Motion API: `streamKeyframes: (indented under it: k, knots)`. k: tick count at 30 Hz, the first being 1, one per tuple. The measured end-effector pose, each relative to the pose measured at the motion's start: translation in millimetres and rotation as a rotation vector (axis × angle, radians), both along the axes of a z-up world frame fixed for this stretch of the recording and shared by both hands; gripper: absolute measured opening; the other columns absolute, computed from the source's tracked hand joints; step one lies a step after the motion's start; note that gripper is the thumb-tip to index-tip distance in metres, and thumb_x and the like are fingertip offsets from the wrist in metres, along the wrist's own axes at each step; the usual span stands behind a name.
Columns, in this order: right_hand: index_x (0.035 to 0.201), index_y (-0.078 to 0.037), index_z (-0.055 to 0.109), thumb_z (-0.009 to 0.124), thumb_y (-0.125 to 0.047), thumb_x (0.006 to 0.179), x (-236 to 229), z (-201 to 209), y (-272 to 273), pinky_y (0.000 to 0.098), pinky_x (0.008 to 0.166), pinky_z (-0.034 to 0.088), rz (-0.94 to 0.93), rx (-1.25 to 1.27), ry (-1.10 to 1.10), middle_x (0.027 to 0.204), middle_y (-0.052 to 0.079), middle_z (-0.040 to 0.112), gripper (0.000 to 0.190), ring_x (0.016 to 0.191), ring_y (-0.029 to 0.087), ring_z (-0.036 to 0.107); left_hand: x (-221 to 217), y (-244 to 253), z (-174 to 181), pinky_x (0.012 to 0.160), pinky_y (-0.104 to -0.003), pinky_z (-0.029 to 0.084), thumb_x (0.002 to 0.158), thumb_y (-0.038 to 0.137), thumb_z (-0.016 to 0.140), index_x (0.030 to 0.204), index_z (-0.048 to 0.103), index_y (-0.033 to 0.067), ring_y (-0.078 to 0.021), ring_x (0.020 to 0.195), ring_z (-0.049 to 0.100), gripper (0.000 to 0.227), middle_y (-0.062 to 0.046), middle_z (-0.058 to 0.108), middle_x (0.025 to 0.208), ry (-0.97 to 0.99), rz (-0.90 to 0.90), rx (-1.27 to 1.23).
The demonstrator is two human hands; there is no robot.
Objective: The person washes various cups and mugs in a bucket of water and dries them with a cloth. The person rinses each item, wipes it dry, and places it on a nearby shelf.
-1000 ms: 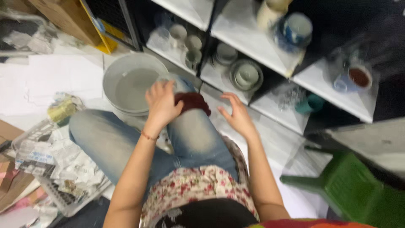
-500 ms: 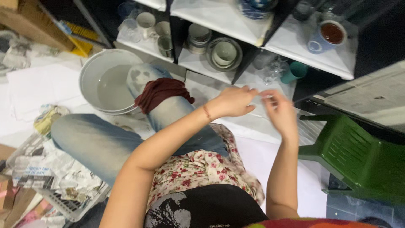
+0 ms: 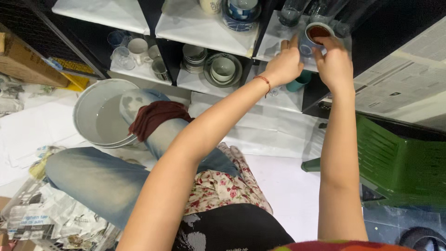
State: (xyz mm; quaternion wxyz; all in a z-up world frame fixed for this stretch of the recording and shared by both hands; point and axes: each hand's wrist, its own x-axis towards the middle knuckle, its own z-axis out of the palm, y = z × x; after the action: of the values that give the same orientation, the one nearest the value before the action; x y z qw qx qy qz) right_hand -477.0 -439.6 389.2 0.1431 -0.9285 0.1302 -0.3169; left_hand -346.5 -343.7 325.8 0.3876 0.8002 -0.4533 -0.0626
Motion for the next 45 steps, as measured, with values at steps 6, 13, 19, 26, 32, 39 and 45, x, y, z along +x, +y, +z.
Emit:
streamKeyframes:
  k: [6, 13, 19, 26, 32, 39, 45]
  knots:
    - [0.123, -0.003, 0.071, 0.073, -0.015, 0.104, 6, -19, -31, 0.0482, 0.092, 0.051, 0.069, -0.022, 0.031, 0.126, 0.018, 0.070, 0.023, 0.113, 0.040, 0.064, 23, -37, -33, 0.111, -0.051, 0.042, 0.079, 0.026, 0.080, 0.153, 0.019, 0.0028, -0.0476, 0.131, 0.045, 0.099, -0.024, 0.044, 0.144, -0.193, 0.097, -0.011]
    - [0.118, 0.003, 0.073, 0.082, -0.006, 0.097, 10, -23, -42, 0.0365, 0.081, 0.054, 0.148, 0.103, -0.060, 0.115, 0.019, 0.071, 0.025, 0.088, 0.030, 0.069, 25, -71, -40, 0.107, -0.050, 0.046, 0.075, 0.029, 0.084, 0.155, 0.018, 0.0118, -0.0429, 0.131, 0.050, 0.105, -0.018, 0.049, 0.145, -0.079, 0.076, -0.016]
    - [0.110, 0.004, 0.073, 0.087, -0.004, 0.090, 12, -26, -42, 0.0270, 0.069, 0.052, 0.127, 0.259, -0.165, 0.090, 0.013, 0.073, 0.025, 0.075, 0.015, 0.070, 22, -72, -38, 0.104, -0.050, 0.047, 0.074, 0.033, 0.088, 0.150, 0.026, 0.0141, -0.0422, 0.128, 0.056, 0.099, -0.019, 0.055, 0.141, -0.049, 0.104, -0.160]
    - [0.111, 0.004, 0.074, 0.082, -0.001, 0.097, 3, -21, -27, 0.0249, 0.070, 0.052, 0.166, 0.314, -0.236, 0.097, 0.010, 0.074, 0.017, 0.079, 0.011, 0.068, 19, -56, -27, 0.106, -0.044, 0.048, 0.066, 0.022, 0.092, 0.150, 0.027, 0.0056, -0.0423, 0.130, 0.054, 0.107, -0.024, 0.053, 0.140, 0.080, -0.002, -0.412]
    - [0.114, 0.005, 0.072, 0.079, -0.001, 0.104, -23, -15, -3, 0.0243, 0.075, 0.050, 0.169, 0.360, -0.371, 0.107, 0.008, 0.068, 0.013, 0.086, 0.010, 0.063, -10, -4, -12, 0.110, -0.041, 0.050, 0.070, 0.012, 0.088, 0.149, 0.037, 0.0071, -0.0400, 0.135, 0.054, 0.094, -0.018, 0.050, 0.147, -0.018, -0.064, -0.536]
    - [0.121, 0.003, 0.065, 0.071, 0.000, 0.114, -39, -19, 0, 0.0292, 0.086, 0.057, 0.219, 0.517, -0.538, 0.119, 0.008, 0.064, 0.010, 0.097, 0.013, 0.068, -25, 74, 7, 0.109, -0.042, 0.050, 0.075, 0.011, 0.087, 0.148, 0.038, 0.0096, -0.0387, 0.135, 0.054, 0.088, -0.015, 0.050, 0.146, 0.010, -0.118, -0.531]
    - [0.116, 0.003, 0.067, 0.074, -0.003, 0.106, -4, -39, 5, 0.0332, 0.080, 0.055, 0.003, 0.194, -0.271, 0.109, 0.015, 0.069, 0.014, 0.092, 0.022, 0.072, -25, 100, 8, 0.108, -0.043, 0.049, 0.075, 0.016, 0.089, 0.142, 0.040, 0.0090, -0.0380, 0.132, 0.055, 0.083, -0.016, 0.052, 0.142, 0.056, -0.102, -0.513]
